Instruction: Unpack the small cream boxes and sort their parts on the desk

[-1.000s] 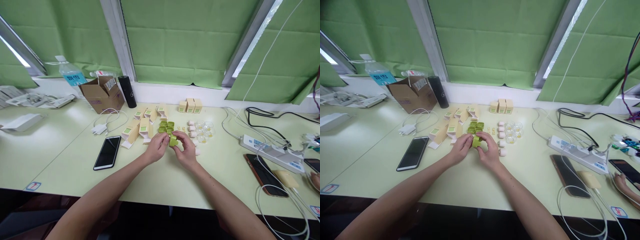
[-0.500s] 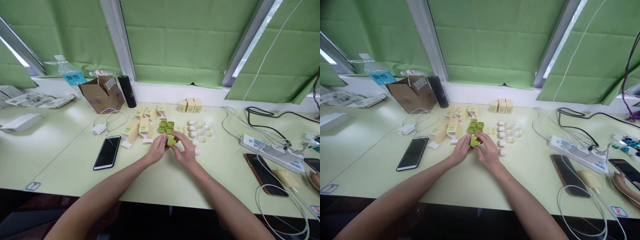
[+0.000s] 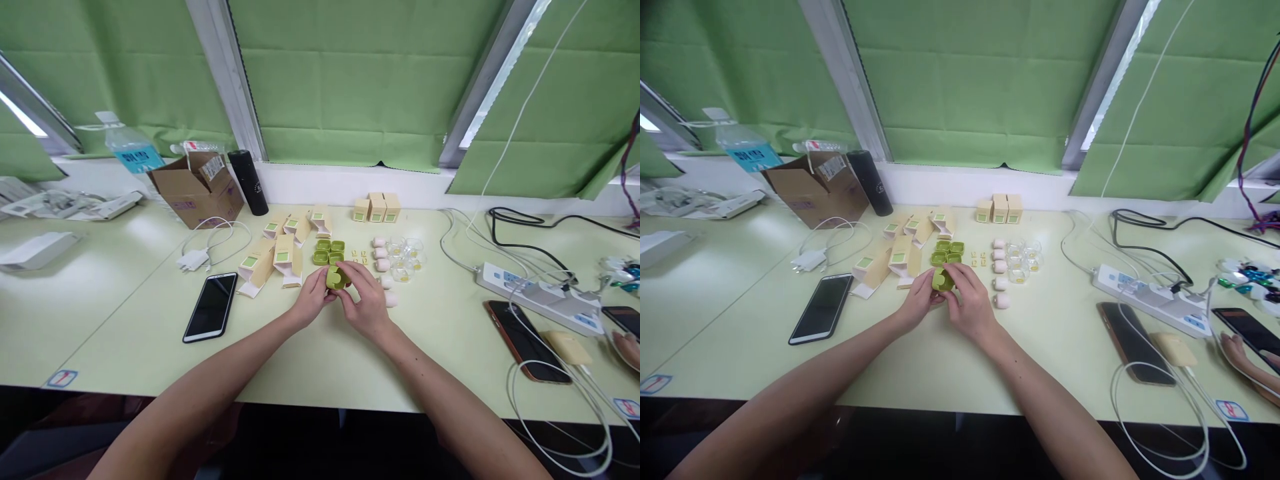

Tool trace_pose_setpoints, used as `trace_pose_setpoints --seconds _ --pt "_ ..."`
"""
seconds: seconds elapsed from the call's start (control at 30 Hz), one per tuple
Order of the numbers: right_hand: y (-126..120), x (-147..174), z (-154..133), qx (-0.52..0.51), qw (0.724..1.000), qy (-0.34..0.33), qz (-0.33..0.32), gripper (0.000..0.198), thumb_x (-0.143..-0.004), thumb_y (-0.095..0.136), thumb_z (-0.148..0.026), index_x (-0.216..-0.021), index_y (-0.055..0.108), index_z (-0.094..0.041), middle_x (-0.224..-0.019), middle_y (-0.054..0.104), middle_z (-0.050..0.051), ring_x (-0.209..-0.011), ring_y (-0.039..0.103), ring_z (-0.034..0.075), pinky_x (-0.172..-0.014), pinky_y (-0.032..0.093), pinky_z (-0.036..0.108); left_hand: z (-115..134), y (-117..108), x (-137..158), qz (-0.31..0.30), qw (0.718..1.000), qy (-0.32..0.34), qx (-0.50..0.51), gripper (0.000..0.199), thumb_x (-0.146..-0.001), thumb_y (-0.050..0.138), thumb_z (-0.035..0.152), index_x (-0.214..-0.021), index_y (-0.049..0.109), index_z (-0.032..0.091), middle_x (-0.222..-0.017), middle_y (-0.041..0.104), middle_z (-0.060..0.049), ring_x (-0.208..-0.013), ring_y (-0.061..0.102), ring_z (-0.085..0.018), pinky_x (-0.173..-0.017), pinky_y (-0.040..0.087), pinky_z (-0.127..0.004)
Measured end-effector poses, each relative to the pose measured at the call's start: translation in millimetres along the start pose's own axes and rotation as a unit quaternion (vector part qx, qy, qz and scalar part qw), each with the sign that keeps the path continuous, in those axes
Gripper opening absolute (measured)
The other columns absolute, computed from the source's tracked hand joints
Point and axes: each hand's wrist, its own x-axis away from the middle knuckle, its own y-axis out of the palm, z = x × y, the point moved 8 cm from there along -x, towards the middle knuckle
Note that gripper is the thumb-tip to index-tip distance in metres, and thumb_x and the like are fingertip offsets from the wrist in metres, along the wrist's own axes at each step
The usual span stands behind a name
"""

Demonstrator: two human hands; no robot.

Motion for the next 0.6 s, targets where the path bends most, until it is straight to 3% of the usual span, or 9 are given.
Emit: trace_pose_setpoints --seconds 0.17,0.3,0.47,0.6 --pt "-1.9 -2.5 3.1 0.005 1.0 0.009 0.002 0.055 -0.095 0.059 -0.012 -0.147 0.054 -0.03 -0.127 0.067 0.012 -0.116 0.068 0.026 -0.083 0.066 0.041 -2.8 0.0 -6.6 -0.025 0.999 -0.005 0.033 0.049 -0.096 0.051 0.068 -0.086 0.058 0.02 -0.069 0.053 0.0 -0.062 0.05 -0.014 -0.058 0.045 -0.029" --pt "-7.9 -5.1 6.8 0.01 1.0 0.02 0.021 0.05 -0.095 0.062 -0.015 -0.142 0.054 -0.027 -0.123 0.071 0.012 -0.112 0.069 0.027 -0.086 0.064 0.044 1.4 -8.4 -11.2 -0.016 0.994 -0.007 0.107 0.053 -0.091 0.061 0.069 -0.104 0.068 0.018 -0.082 0.065 -0.004 -0.074 0.058 -0.017 -0.065 0.047 -0.028" --pt "-6.0 -5.9 11.2 0.028 0.999 0.021 -0.003 0.04 -0.096 0.061 -0.016 -0.134 0.058 -0.027 -0.12 0.072 0.012 -0.111 0.069 0.028 -0.091 0.062 0.048 11.6 0.1 -8.5 -0.13 0.978 -0.029 0.162 0.049 -0.085 0.08 0.048 -0.12 0.072 0.015 -0.11 0.072 -0.013 -0.1 0.065 -0.023 -0.086 0.051 -0.033" --pt "-5.8 -6.6 4.6 0.025 1.0 -0.003 -0.012 0.043 -0.095 0.063 -0.018 -0.137 0.057 -0.026 -0.124 0.07 0.013 -0.117 0.066 0.029 -0.095 0.06 0.048 11.1 0.5 -7.7 -0.166 0.967 -0.046 0.186 0.041 -0.084 0.084 0.039 -0.114 0.076 0.014 -0.105 0.074 -0.012 -0.098 0.068 -0.021 -0.093 0.05 -0.033"
